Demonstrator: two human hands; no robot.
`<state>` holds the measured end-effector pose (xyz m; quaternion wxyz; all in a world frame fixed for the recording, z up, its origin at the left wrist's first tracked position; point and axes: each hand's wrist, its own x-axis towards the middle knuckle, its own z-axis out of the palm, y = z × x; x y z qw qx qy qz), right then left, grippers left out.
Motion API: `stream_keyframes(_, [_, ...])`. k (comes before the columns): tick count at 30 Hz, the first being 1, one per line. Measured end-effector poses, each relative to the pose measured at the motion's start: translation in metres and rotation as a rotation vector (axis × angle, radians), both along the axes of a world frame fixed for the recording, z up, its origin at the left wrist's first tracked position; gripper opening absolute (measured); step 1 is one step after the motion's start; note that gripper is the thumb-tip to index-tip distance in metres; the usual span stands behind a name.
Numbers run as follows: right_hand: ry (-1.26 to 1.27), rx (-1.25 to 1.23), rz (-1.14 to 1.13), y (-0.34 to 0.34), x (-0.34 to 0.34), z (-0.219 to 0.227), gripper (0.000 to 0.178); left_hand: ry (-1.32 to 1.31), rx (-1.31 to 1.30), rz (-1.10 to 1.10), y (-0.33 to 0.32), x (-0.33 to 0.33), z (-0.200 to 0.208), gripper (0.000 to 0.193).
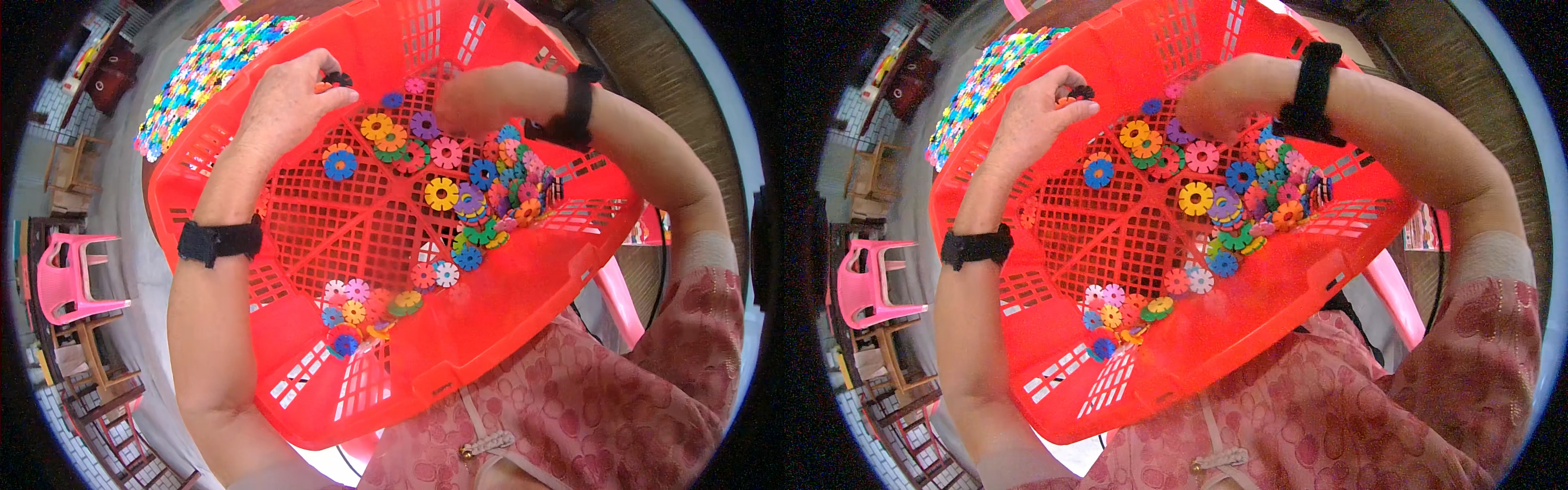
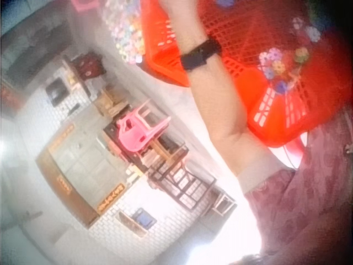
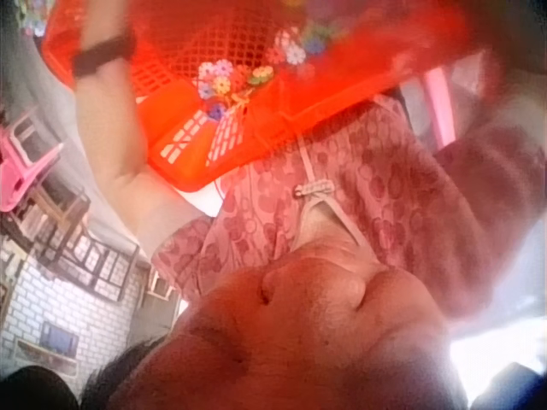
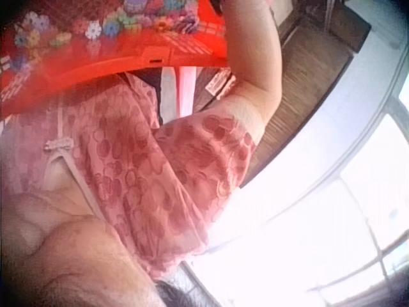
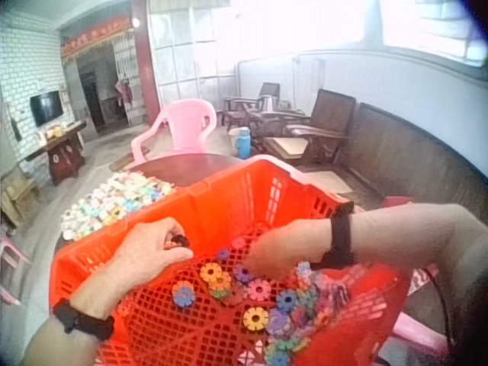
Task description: The person is assembling colorful interlocking plastic toy pieces from a red basket.
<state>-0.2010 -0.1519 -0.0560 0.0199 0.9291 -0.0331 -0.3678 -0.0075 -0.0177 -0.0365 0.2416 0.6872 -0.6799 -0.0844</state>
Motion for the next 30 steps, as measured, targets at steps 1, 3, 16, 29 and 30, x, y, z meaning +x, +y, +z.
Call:
stream_keyframes(1, [0.080,-0.064,0.149,0.014,-0.005,0.007,0.024,-0.032,-0.018,0.013,0.001,0.002,0.001,0.035])
stream_keyframes(3, [0.159,-0.082,0.063,0.024,-0.023,0.016,0.032,-0.045,0.003,-0.004,-0.005,0.004,0.007,0.034])
stream_keyframes(16, [-0.061,0.149,0.175,0.061,-0.096,-0.002,0.037,-0.179,-0.079,-0.100,-0.010,0.010,0.010,0.035])
stream_keyframes(29, [-0.218,0.141,0.085,0.056,-0.047,0.036,0.037,-0.070,0.035,0.043,0.008,-0.012,0.035,0.034])
stream_keyframes(30, [0.140,0.114,0.012,0.057,-0.051,0.040,0.029,-0.072,0.039,0.043,0.007,-0.014,0.035,0.034])
